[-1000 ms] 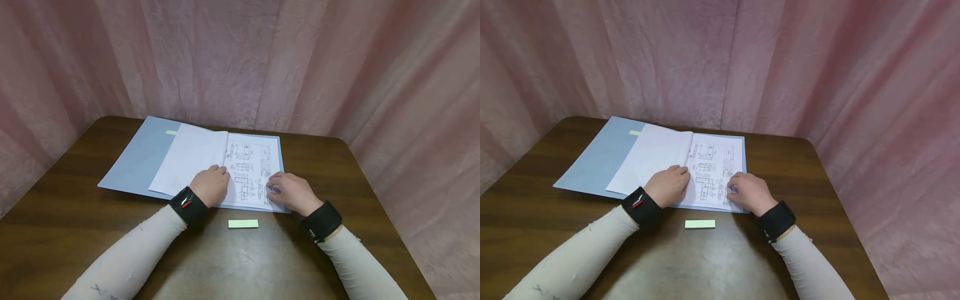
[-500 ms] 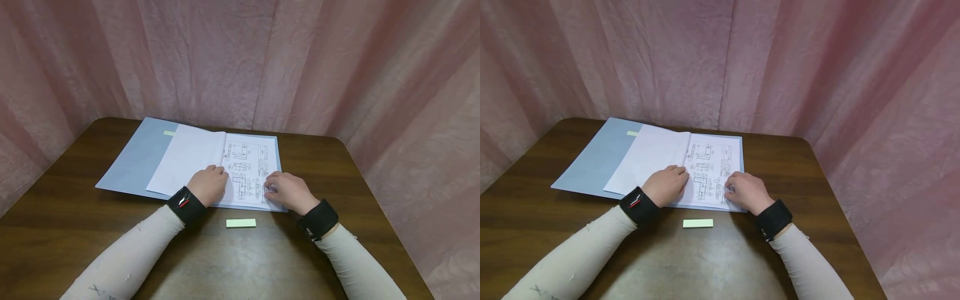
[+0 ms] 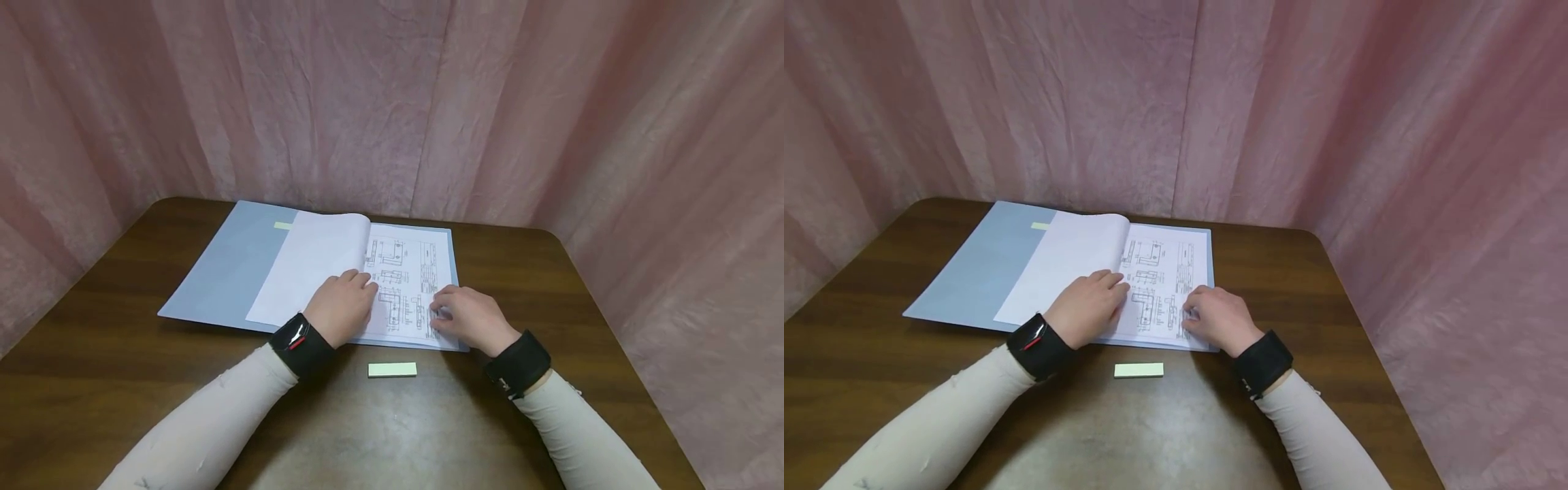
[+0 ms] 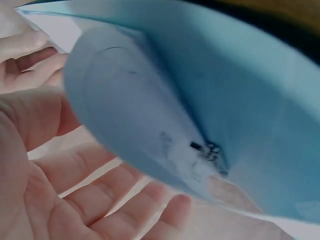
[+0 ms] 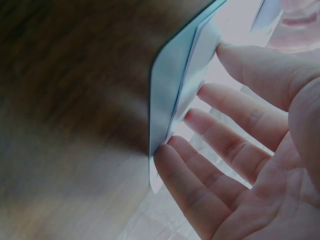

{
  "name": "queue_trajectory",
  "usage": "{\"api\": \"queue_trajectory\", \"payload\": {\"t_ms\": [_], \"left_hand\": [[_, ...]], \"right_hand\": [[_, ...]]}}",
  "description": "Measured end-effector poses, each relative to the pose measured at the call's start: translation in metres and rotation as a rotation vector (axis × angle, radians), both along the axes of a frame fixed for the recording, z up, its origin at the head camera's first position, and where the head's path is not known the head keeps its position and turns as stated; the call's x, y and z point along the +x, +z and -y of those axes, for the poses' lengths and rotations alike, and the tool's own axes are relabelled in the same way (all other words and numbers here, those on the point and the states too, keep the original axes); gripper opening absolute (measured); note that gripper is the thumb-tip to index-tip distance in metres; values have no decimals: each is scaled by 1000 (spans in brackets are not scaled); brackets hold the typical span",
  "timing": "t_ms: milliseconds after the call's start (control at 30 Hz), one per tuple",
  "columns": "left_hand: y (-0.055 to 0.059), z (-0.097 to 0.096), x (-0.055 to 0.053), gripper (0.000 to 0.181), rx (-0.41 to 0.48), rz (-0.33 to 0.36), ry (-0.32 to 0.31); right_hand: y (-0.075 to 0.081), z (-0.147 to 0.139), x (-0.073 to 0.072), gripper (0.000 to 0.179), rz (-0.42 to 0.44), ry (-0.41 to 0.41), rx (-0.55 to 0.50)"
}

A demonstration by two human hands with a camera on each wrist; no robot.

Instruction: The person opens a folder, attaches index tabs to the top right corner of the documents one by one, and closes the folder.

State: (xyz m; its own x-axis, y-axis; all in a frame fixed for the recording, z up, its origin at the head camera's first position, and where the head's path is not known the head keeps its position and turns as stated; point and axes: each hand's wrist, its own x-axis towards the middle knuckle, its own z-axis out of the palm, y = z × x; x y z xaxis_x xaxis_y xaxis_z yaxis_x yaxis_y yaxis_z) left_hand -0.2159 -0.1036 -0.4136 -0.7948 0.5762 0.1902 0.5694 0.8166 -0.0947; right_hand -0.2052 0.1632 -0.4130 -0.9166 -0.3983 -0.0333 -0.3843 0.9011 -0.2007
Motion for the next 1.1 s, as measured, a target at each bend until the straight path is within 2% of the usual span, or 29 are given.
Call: {"api": "queue_trajectory", "payload": {"t_ms": [100,200,400,700,867,1100], "left_hand": [[5,-1,6,38,43,-34,-46],[9,-3,13,32,79,-34,-90],[13,-2,32,30,121,5,-156],[10,-2,58,31,150,88,-231],[13,-5,67,31,158,124,-267],[14,-5,73,38,105,158,-280]], "right_hand": [[0,0,0,35,-7,1,-5],[-2,-1,-1,32,-19,7,-10],[-4,0,-2,31,-36,21,-17],[-2,0,-2,32,-31,19,-13],[0,-1,-2,32,-32,12,-10],[-1,-1,-2,32,-25,9,-10]]}}
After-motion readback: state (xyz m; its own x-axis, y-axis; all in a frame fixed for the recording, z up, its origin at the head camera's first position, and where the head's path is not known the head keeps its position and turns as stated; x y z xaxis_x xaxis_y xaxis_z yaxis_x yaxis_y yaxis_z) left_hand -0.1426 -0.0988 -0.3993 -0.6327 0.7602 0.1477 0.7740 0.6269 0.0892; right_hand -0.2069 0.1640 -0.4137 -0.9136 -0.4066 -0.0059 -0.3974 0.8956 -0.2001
